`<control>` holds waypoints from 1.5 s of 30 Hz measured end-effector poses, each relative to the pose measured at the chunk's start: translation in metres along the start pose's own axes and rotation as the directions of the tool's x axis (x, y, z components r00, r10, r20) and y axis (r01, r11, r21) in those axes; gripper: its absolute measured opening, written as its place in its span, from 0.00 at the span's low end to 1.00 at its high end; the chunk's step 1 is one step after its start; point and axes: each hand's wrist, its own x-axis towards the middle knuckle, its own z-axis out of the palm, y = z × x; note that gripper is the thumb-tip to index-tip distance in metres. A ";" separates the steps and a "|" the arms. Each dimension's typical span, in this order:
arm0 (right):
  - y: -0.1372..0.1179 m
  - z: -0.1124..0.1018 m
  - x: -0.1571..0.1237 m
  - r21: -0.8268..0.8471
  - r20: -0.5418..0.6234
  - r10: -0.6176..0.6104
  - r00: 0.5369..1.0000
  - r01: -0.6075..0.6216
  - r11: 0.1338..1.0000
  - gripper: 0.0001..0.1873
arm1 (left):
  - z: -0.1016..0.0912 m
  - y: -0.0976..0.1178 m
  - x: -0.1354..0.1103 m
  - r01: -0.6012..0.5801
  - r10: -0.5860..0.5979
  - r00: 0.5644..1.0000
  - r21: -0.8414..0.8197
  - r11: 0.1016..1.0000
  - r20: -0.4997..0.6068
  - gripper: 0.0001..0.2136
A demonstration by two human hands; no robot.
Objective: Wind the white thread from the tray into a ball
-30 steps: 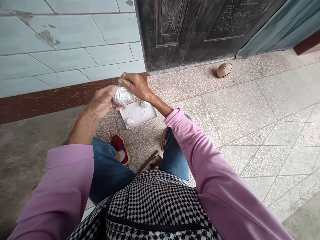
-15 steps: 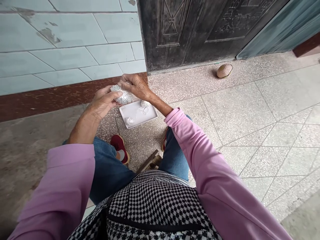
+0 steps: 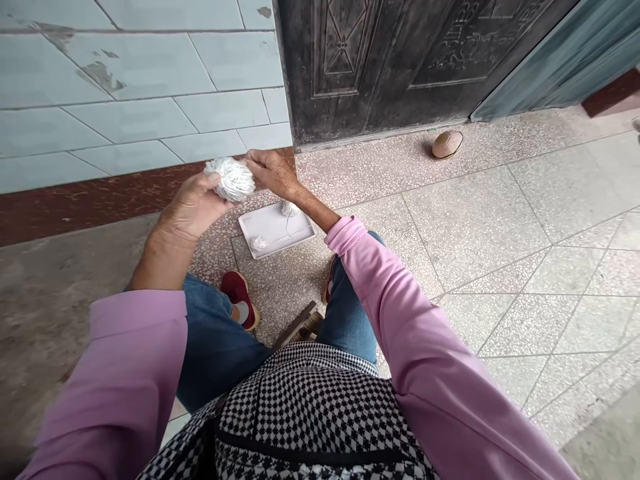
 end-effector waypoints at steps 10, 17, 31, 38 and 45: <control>-0.022 0.015 -0.032 -0.265 0.300 -0.079 0.951 0.163 0.950 0.22 | -0.026 -0.027 0.039 -0.200 0.155 0.922 -0.093 0.975 -0.354 0.40; -0.030 -0.006 -0.039 -0.122 0.202 -0.108 0.973 0.135 0.983 0.26 | -0.033 -0.033 0.042 -0.135 0.222 0.903 0.249 0.959 -0.369 0.28; -0.013 -0.026 -0.019 -0.013 0.023 -0.083 0.996 0.083 0.996 0.37 | 0.000 -0.017 0.013 -0.009 0.006 0.998 0.051 0.999 0.062 0.28; -0.016 -0.024 -0.014 -0.121 -0.008 -0.071 0.997 0.069 0.990 0.26 | 0.001 -0.016 0.021 -0.116 0.114 0.993 -0.175 0.978 -0.021 0.30; -0.035 -0.007 -0.036 -0.316 0.173 -0.050 0.984 0.104 0.943 0.24 | 0.004 -0.023 0.037 -0.262 0.130 0.938 -0.414 0.871 -0.321 0.27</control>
